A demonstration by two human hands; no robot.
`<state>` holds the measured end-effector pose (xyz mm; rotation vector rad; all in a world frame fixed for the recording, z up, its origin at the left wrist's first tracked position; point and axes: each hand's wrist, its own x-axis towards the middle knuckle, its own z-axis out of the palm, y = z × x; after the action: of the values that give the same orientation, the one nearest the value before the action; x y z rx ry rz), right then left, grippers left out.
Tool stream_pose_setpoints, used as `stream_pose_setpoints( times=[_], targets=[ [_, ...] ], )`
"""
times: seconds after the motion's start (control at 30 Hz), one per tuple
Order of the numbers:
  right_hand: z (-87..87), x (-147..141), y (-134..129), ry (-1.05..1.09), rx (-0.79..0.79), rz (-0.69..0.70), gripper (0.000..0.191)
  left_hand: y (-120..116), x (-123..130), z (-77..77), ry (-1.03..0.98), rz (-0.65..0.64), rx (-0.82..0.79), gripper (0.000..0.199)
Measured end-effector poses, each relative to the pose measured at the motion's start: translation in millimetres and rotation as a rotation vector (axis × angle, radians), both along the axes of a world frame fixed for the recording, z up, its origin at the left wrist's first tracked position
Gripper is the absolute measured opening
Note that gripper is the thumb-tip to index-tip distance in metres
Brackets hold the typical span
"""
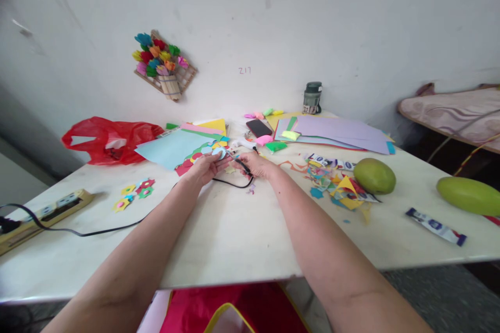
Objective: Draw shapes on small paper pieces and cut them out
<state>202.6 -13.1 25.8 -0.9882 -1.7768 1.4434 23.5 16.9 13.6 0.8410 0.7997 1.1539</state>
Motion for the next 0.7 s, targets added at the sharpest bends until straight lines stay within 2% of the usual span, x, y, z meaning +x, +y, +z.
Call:
stream_pose_setpoints(
  times=[0.5, 0.7],
  targets=[
    [6.7, -3.3, -6.2, -0.066, -0.012, -0.058, 0.027, 1.2, -0.2, -1.8, -0.008, 0.021, 0.023, 0.005],
    [4.1, -5.7, -3.4, -0.063, -0.039, -0.08, 0.023, 3.2, -0.9, -2.8, -0.008, 0.038, 0.018, 0.003]
  ],
)
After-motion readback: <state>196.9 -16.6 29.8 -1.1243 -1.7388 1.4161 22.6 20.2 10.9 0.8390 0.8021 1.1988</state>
